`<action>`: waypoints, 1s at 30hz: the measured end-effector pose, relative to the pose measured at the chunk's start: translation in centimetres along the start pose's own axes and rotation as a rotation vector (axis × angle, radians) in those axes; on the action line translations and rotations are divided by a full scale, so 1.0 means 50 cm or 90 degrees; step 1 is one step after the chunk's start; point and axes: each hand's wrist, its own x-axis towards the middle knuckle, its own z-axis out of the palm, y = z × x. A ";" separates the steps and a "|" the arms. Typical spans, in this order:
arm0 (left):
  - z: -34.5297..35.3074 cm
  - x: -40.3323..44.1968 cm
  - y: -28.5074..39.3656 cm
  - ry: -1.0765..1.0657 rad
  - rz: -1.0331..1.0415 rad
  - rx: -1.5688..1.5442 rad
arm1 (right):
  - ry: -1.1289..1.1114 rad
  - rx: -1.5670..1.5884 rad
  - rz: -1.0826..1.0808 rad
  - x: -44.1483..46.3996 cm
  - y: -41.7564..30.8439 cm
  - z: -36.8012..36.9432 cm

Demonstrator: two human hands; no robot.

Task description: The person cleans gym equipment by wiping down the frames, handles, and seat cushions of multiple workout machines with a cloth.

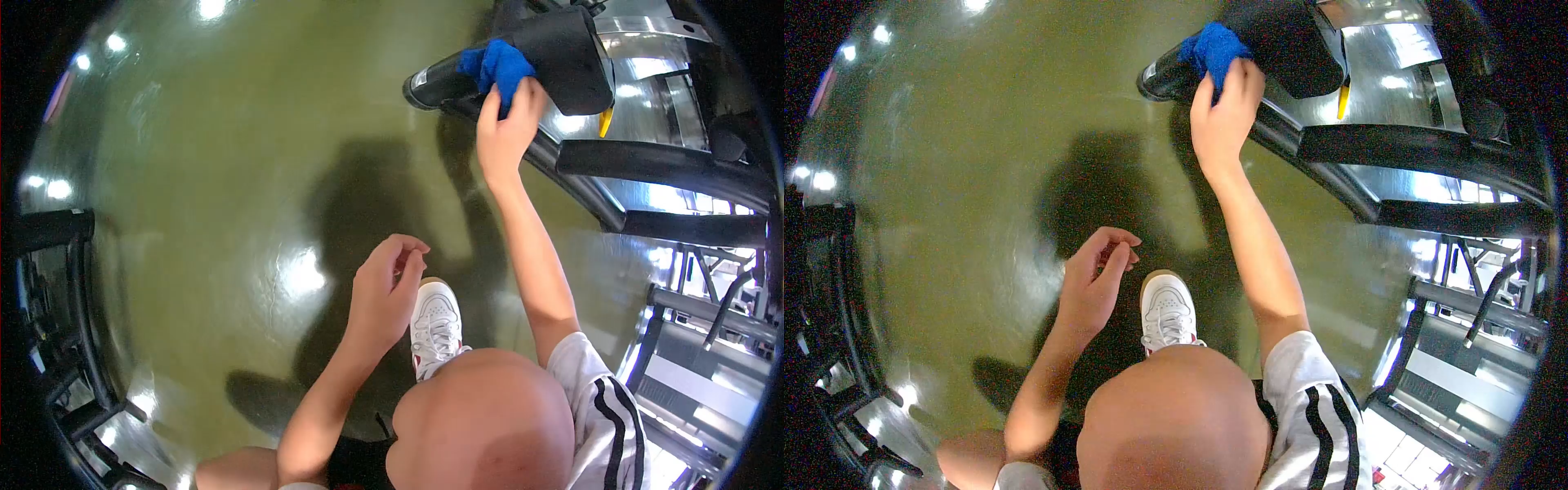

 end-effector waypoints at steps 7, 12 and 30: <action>0.002 0.000 -0.005 -0.014 -0.013 0.033 | -0.203 -0.177 -0.148 -0.065 0.036 0.057; 0.002 0.000 0.000 -0.008 -0.018 0.042 | -0.377 -0.050 -0.120 -0.108 0.041 0.111; -0.171 -0.023 0.022 0.396 0.088 -0.017 | -0.663 0.911 0.593 0.007 -0.254 -0.011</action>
